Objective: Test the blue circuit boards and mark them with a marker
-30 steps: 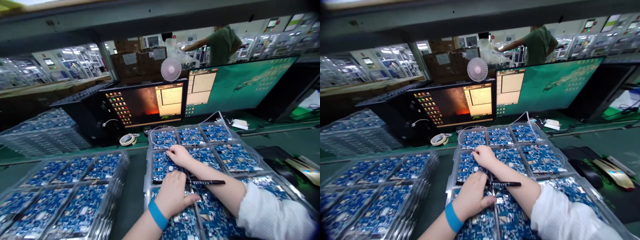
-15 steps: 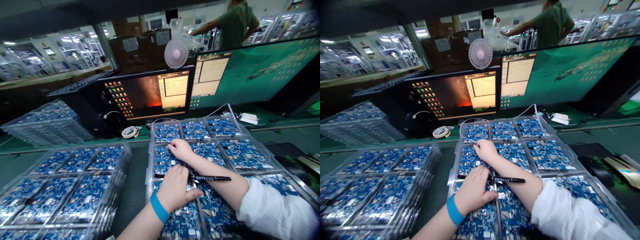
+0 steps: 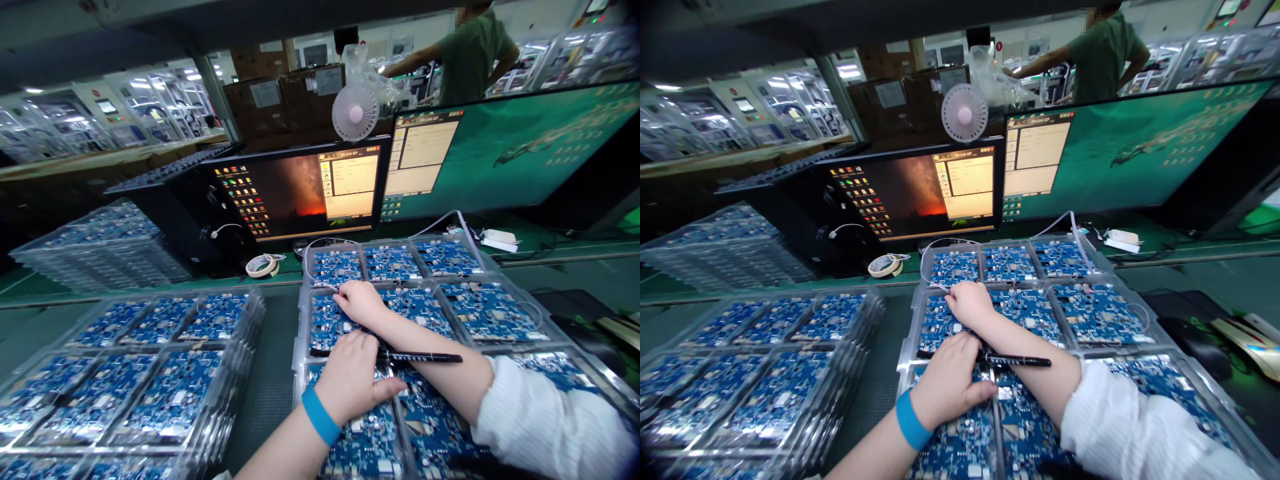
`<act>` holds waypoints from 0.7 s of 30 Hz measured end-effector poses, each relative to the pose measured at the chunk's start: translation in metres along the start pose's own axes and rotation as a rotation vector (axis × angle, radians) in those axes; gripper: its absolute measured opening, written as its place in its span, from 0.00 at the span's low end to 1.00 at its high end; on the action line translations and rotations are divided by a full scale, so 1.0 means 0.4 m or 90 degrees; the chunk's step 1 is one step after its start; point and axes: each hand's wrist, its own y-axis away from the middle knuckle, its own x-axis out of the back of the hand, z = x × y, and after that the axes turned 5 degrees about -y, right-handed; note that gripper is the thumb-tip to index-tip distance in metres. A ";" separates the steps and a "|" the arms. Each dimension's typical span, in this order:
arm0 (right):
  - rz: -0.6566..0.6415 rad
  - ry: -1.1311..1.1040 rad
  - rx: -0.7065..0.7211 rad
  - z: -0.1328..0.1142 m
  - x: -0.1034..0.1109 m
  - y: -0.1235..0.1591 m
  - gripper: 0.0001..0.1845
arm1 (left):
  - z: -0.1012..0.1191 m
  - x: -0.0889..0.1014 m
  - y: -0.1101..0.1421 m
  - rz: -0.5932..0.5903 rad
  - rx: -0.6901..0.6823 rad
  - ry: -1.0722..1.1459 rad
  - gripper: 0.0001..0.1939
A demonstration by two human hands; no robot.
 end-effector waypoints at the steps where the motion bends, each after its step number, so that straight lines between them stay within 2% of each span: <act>1: -0.006 0.008 0.011 -0.002 0.000 -0.001 0.14 | 0.000 0.001 0.000 0.003 -0.002 0.007 0.33; 8: -0.017 0.048 0.059 -0.013 -0.003 0.002 0.13 | 0.001 0.004 -0.002 0.003 -0.001 0.026 0.35; 12: -0.003 0.051 0.071 -0.011 0.028 0.014 0.14 | 0.005 0.001 0.001 0.010 0.002 -0.005 0.36; 16: -0.003 0.041 0.108 0.037 0.123 0.052 0.14 | 0.006 0.001 0.003 0.007 0.012 -0.042 0.38; 19: -0.027 0.037 0.136 0.132 0.226 0.124 0.14 | 0.005 0.004 0.004 0.014 0.008 -0.043 0.38; 21: -0.036 0.028 0.108 0.214 0.292 0.197 0.14 | 0.004 0.005 0.004 0.020 0.007 -0.040 0.37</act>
